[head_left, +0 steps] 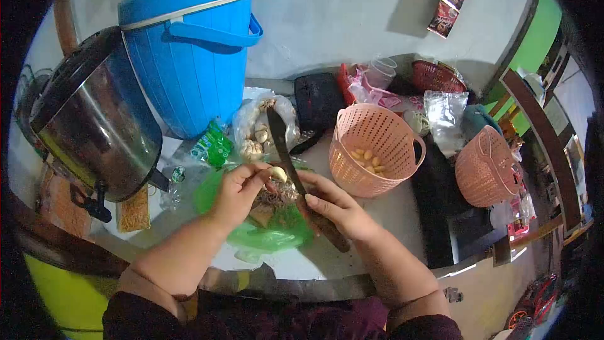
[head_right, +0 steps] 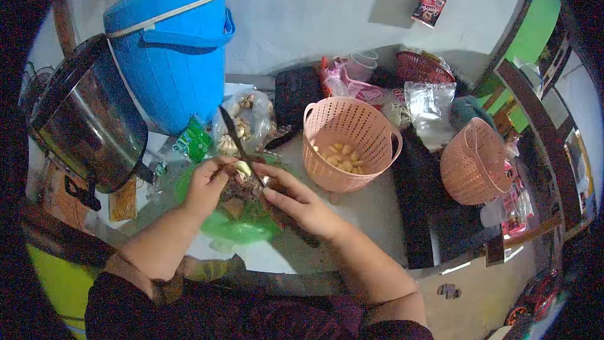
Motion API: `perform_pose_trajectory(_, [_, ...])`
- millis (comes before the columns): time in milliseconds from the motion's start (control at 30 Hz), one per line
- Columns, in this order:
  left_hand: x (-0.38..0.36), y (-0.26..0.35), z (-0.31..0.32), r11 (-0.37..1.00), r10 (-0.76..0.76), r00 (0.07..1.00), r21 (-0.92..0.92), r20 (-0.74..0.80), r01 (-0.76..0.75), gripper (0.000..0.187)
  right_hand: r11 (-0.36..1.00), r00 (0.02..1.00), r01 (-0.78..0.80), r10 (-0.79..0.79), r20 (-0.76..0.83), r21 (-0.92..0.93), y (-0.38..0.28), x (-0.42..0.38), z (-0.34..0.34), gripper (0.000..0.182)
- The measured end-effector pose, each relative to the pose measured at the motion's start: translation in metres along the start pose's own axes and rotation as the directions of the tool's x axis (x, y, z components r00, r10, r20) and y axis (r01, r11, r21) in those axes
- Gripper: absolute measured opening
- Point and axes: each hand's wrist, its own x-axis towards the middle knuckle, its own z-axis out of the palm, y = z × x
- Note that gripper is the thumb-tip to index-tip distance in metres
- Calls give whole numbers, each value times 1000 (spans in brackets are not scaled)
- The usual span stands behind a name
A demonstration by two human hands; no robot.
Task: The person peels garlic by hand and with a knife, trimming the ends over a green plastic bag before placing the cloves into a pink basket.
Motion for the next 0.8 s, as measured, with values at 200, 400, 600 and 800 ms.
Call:
perform_pose_trajectory(200, [1, -9, -6, 996, -32, 999, 79, 30, 30, 14, 984, 996, -80, 83, -13, 162, -7, -3, 0, 44])
perform_pose_trajectory(400, [1, -9, -4, 1000, 6, 998, 6, 65, -7, 14, 979, 998, -67, 64, 19, 192, -6, -3, 1, 43])
perform_pose_trajectory(600, [0, 2, -1, 999, -13, 997, 37, 72, 10, 14, 988, 998, -56, 61, -33, 141, 0, 0, 0, 43])
perform_pose_trajectory(800, [0, -4, -1, 997, 2, 999, 77, 51, -6, 16, 985, 998, -57, 57, 8, 163, -3, -2, -2, 40])
